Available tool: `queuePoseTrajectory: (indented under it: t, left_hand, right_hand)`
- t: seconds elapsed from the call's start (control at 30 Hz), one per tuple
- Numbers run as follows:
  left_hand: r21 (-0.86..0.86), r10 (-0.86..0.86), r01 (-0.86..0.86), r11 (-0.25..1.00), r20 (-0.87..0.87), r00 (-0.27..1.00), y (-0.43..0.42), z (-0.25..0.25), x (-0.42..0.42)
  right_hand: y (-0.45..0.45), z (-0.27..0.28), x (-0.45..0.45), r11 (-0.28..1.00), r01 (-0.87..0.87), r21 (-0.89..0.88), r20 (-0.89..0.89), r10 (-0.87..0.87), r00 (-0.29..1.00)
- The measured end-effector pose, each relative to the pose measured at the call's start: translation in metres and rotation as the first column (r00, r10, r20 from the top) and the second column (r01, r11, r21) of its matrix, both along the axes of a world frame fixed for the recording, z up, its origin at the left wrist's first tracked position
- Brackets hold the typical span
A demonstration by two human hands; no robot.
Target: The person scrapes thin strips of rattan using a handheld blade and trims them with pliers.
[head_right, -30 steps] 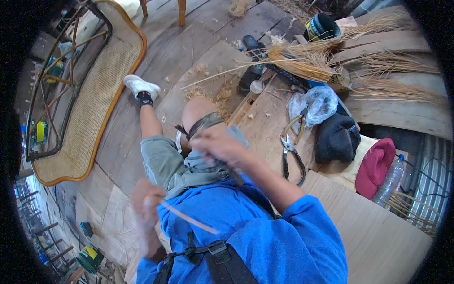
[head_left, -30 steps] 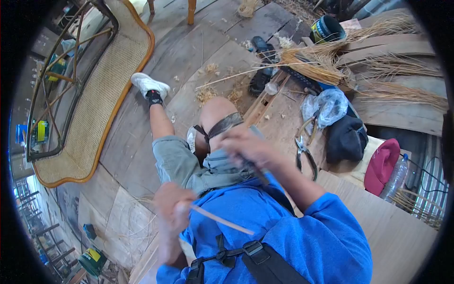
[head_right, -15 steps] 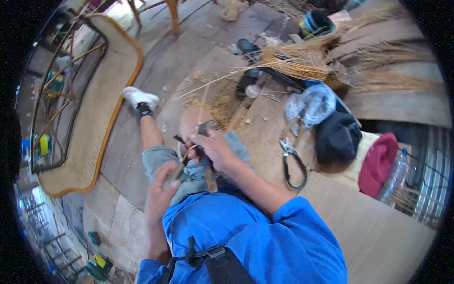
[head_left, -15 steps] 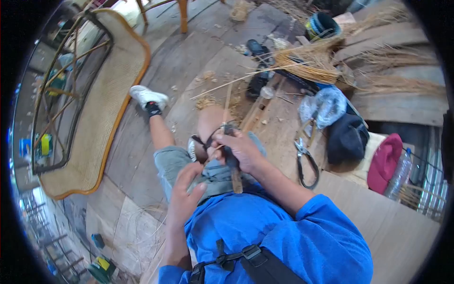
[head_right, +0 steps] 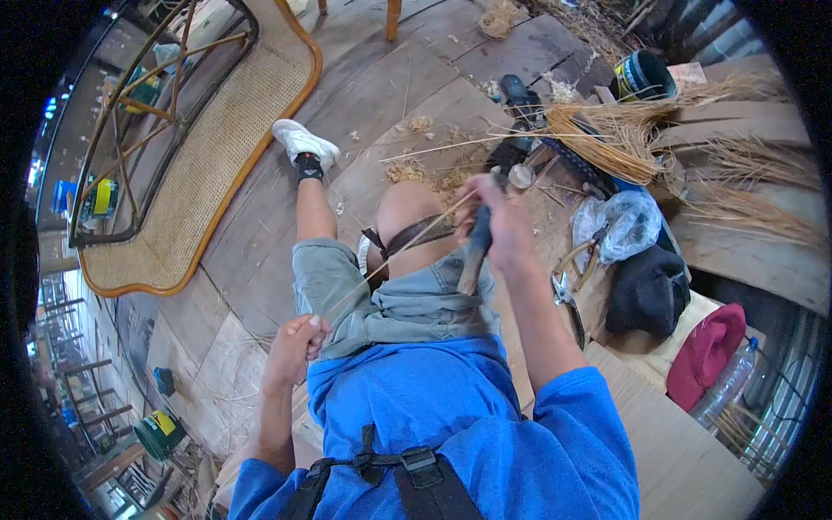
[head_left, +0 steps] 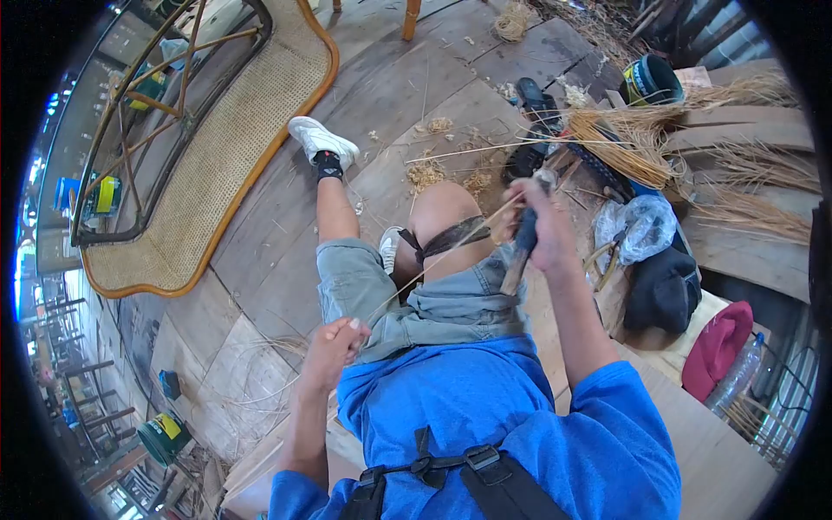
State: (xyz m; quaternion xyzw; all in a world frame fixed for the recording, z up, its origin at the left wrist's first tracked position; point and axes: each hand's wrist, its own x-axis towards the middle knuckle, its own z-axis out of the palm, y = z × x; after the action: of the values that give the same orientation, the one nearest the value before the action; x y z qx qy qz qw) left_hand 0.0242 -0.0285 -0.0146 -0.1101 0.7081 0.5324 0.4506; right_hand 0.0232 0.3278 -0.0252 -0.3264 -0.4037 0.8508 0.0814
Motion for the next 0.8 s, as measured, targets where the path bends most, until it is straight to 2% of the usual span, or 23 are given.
queuePoseTrajectory:
  t: [0.07, 0.17, 0.2, 0.3, 0.33, 0.4, 0.43, 0.47, 0.5, 0.57, 0.6, 0.7, 0.8]
  left_hand:
    - [0.188, 0.117, -0.132, 0.973, 0.089, 0.989, 0.018, -0.006, 0.001]
    - [0.238, 0.043, -0.053, 0.97, 0.047, 0.998, 0.071, -0.013, -0.001]
    - [0.234, 0.007, -0.01, 0.972, 0.01, 1.0, 0.086, -0.018, -0.003]
    - [0.134, -0.18, 0.207, 0.969, -0.188, 0.966, 0.112, -0.033, -0.013]
    - [0.031, -0.253, 0.268, 0.963, -0.243, 0.936, 0.117, -0.031, -0.016]
    - [-0.19, -0.421, 0.378, 0.906, -0.324, 0.847, 0.123, -0.022, -0.021]
    - [-0.28, -0.471, 0.381, 0.881, -0.45, 0.759, 0.124, -0.024, -0.02]
    - [-0.369, -0.523, 0.372, 0.852, -0.557, 0.646, 0.124, -0.029, -0.018]
    - [-0.452, -0.571, 0.349, 0.821, -0.643, 0.511, 0.126, -0.033, -0.017]
    - [-0.244, -0.379, 0.302, 0.922, -0.735, 0.563, 0.135, -0.039, -0.018]
    - [-0.132, -0.273, 0.272, 0.953, -0.76, 0.59, 0.141, -0.042, -0.019]
    - [-0.11, -0.3, 0.286, 0.952, -0.528, 0.794, 0.156, -0.045, -0.034]
    - [-0.04, -0.243, 0.245, 0.969, -0.351, 0.904, 0.165, -0.045, -0.039]
  right_hand:
    - [0.014, 0.007, -0.001, 0.995, 0.102, 0.021, 0.038, -0.102, 0.994]
    - [0.045, -0.047, 0.015, 0.912, -0.251, 0.325, 0.242, 0.177, 0.954]
    - [0.034, -0.036, 0.019, 0.837, -0.328, 0.438, 0.4, 0.145, 0.905]
    - [0.051, -0.038, 0.034, 0.738, -0.439, 0.513, 0.414, 0.235, 0.879]
    - [0.047, -0.026, 0.034, 0.82, -0.282, 0.498, 0.264, 0.167, 0.95]
    - [0.032, 0.007, 0.032, 0.864, -0.218, 0.454, 0.177, 0.153, 0.972]
    - [0.028, 0.015, 0.032, 0.885, -0.18, 0.429, 0.129, 0.137, 0.982]
    - [0.038, 0.0, 0.037, 0.769, -0.409, 0.492, 0.314, 0.281, 0.907]
    - [0.032, -0.004, 0.036, 0.662, -0.49, 0.567, 0.396, 0.302, 0.867]
    - [0.015, -0.01, 0.034, 0.408, -0.637, 0.655, 0.564, 0.297, 0.77]
    - [0.013, -0.019, 0.03, 0.368, -0.644, 0.671, 0.555, 0.328, 0.765]
    - [0.003, -0.031, 0.023, 0.03, -0.545, 0.838, 0.512, 0.3, 0.805]
    - [-0.025, -0.024, 0.021, -0.109, -0.604, 0.79, 0.607, 0.278, 0.744]
